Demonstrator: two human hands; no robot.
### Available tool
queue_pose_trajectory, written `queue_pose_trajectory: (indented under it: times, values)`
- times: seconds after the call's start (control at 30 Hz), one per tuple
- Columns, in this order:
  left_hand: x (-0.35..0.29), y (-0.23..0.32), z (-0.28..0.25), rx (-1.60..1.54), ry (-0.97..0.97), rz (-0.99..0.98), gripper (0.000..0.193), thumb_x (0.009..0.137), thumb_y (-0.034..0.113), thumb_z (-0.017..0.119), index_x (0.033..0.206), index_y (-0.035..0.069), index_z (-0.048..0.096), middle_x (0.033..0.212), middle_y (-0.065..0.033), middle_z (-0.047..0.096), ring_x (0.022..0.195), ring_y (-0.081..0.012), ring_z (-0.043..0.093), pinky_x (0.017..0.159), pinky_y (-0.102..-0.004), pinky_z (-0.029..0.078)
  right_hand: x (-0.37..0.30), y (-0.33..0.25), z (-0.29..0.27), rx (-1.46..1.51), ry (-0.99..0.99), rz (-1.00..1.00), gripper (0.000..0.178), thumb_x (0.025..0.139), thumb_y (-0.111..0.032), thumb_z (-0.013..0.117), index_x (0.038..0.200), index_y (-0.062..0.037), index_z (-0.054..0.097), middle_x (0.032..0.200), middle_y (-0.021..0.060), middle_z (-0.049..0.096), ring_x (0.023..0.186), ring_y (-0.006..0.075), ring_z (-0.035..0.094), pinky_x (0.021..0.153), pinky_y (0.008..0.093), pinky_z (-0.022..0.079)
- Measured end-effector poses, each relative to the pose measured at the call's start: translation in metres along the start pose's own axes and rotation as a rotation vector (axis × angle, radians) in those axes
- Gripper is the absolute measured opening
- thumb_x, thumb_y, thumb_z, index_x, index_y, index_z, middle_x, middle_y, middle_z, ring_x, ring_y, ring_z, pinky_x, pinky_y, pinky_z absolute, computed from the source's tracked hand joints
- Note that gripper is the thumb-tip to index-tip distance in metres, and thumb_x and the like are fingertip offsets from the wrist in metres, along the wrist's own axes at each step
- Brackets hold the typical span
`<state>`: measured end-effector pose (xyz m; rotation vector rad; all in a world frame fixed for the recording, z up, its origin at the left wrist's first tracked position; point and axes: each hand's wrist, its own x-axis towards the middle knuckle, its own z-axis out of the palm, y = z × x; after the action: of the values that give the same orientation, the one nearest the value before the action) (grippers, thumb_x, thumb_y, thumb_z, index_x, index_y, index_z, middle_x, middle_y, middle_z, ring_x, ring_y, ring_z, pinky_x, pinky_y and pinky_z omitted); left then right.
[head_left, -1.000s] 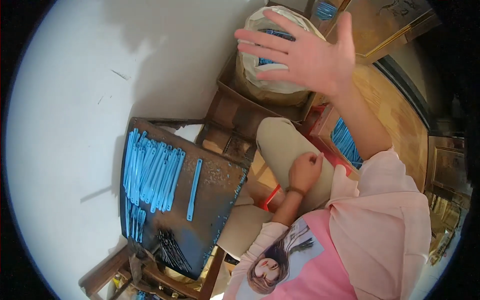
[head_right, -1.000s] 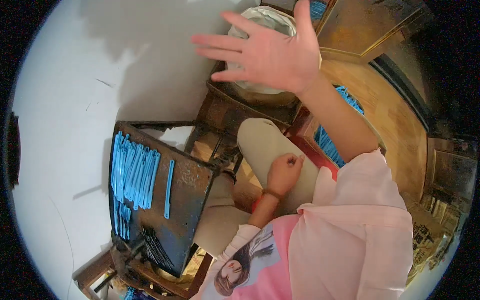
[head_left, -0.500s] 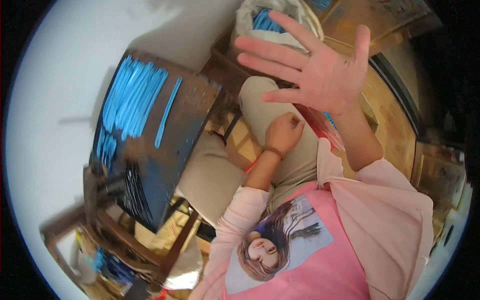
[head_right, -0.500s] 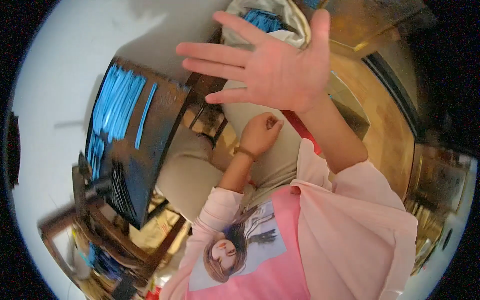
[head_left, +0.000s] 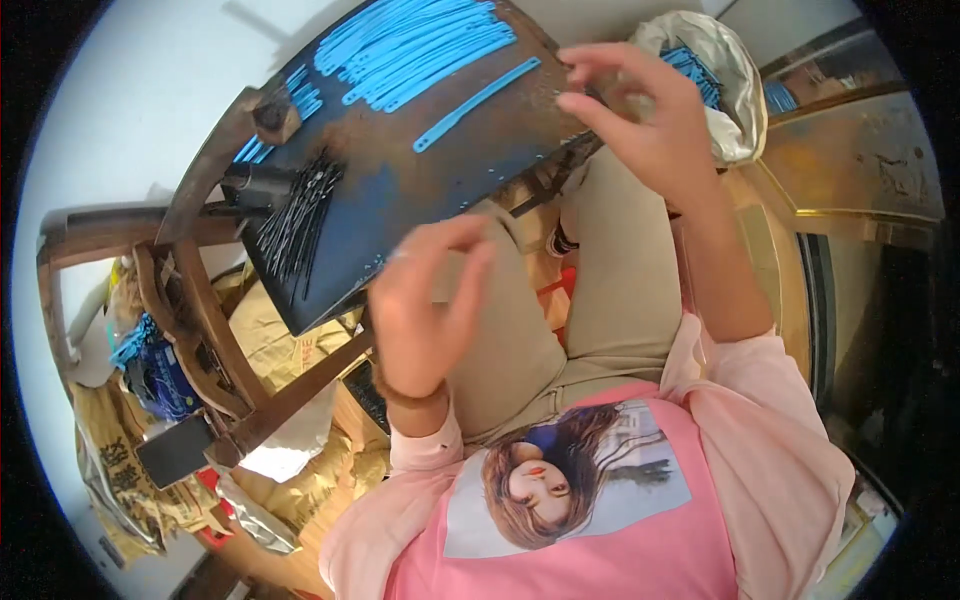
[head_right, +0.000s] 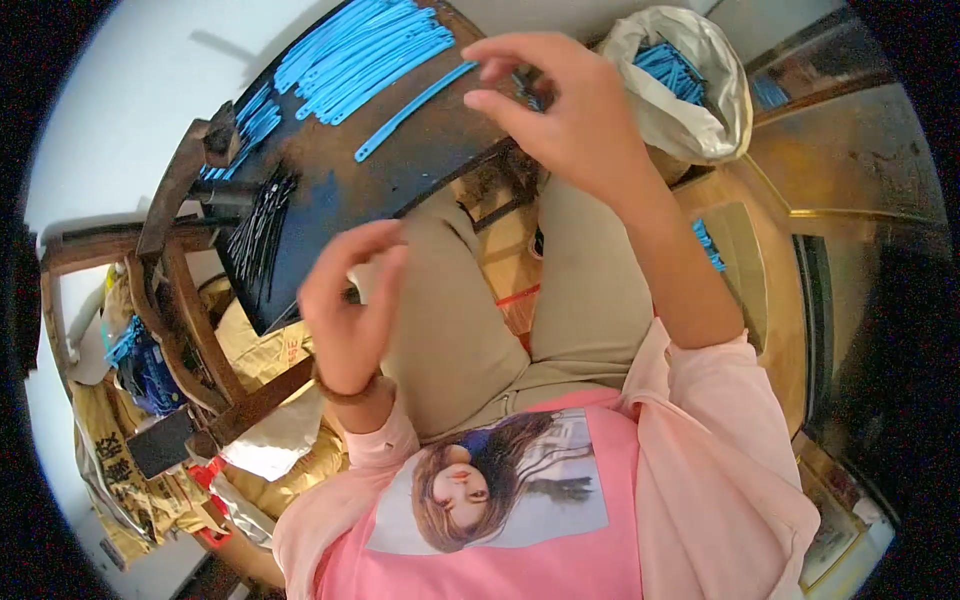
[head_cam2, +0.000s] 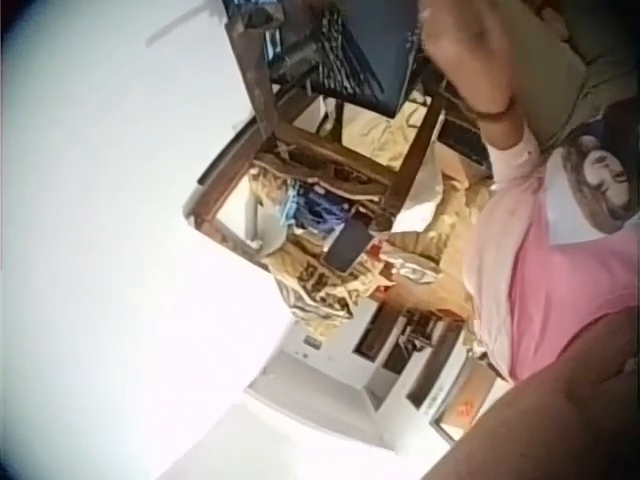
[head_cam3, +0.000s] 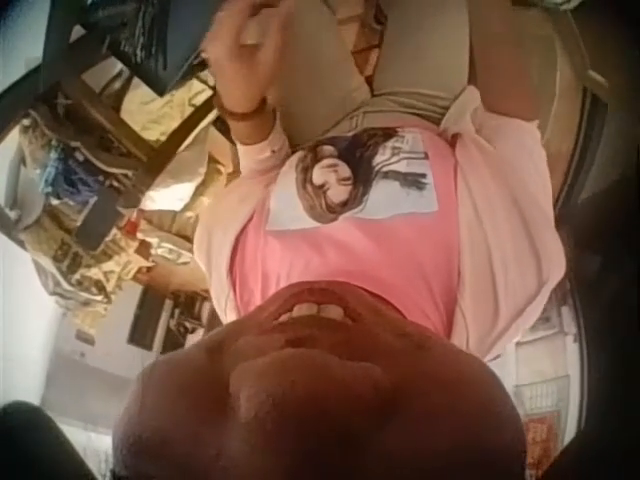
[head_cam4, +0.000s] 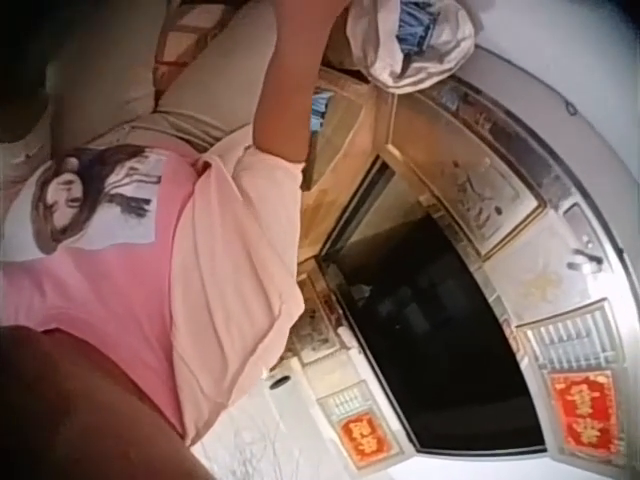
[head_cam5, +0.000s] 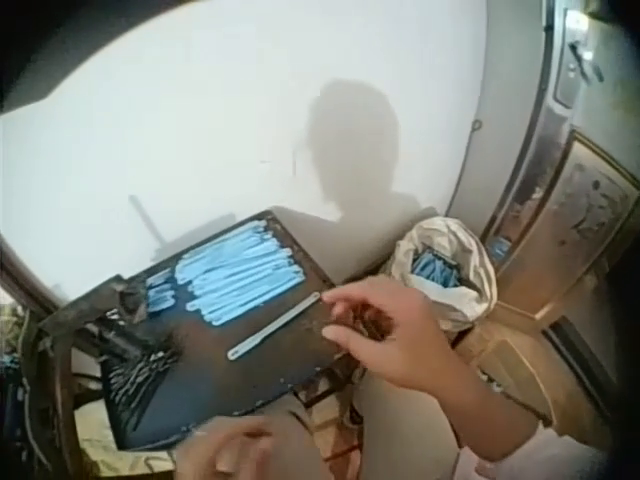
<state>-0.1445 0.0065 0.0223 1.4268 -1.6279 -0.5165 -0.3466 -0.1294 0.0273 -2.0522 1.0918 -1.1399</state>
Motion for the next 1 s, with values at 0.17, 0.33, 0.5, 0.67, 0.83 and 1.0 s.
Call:
queue_pose_trajectory:
  times: [0.17,0.33,0.5,0.67,0.83,1.0]
  values:
    - [-0.007,-0.036,-0.034,0.066,0.313,-0.124,0.013,0.08,-0.003,0.067,0.093,0.0,0.065,0.087,-0.0106,0.067,0.077,-0.0205,0.062,0.068,-0.0282,0.047,0.033,0.034,0.031,-0.448,-0.133,-0.328,0.029,0.076,-0.015,0.073,0.104,-0.0094,0.067,0.104,0.008,0.064,0.102,0.0272,0.056,0.087,0.0359,0.046]
    - [-0.004,-0.053,-0.065,0.291,0.396,-0.154,0.016,0.079,-0.004,0.067,0.094,-0.001,0.064,0.096,-0.0133,0.066,0.086,-0.0256,0.062,0.075,-0.0311,0.049,0.038,0.036,0.037,-0.51,-0.266,-0.272,0.016,0.077,-0.012,0.07,0.09,-0.0039,0.063,0.101,0.0098,0.062,0.099,0.03,0.055,0.084,0.0388,0.045]
    - [0.007,-0.071,-0.083,0.493,0.373,-0.097,0.02,0.077,-0.002,0.068,0.097,0.0,0.065,0.098,-0.015,0.066,0.091,-0.0303,0.063,0.081,-0.0347,0.049,0.03,0.024,0.037,-0.373,-0.251,-0.214,0.012,0.079,-0.008,0.069,0.087,-0.0013,0.061,0.087,0.0091,0.062,0.082,0.0258,0.058,0.073,0.0328,0.046]
    - [0.01,-0.087,-0.09,0.553,0.313,-0.12,0.021,0.076,0.001,0.069,0.097,0.002,0.066,0.094,-0.013,0.066,0.085,-0.0276,0.064,0.075,-0.0333,0.05,0.013,0.014,0.03,0.18,-0.155,0.055,0.005,0.085,-0.001,0.064,0.09,-0.0006,0.065,0.087,0.0035,0.064,0.072,0.0112,0.058,0.064,0.0235,0.045]
    - [0.013,-0.089,-0.093,0.522,0.257,-0.22,0.019,0.075,0.0,0.068,0.094,0.003,0.068,0.089,-0.0114,0.066,0.077,-0.0256,0.064,0.069,-0.0325,0.05,0.011,0.022,0.025,0.451,0.025,0.103,0.014,0.09,-0.014,0.065,0.091,0.0007,0.066,0.083,0.0035,0.065,0.074,0.0071,0.059,0.067,0.0217,0.048]
    - [0.015,-0.082,-0.092,0.549,0.367,-0.091,0.017,0.078,-0.001,0.068,0.095,0.002,0.068,0.088,-0.0114,0.066,0.076,-0.0228,0.065,0.065,-0.0292,0.05,0.021,0.008,0.047,0.62,0.234,-0.124,0.022,0.097,-0.019,0.056,0.097,0.0008,0.066,0.077,0.0018,0.062,0.066,0.0063,0.056,0.059,0.0196,0.043]
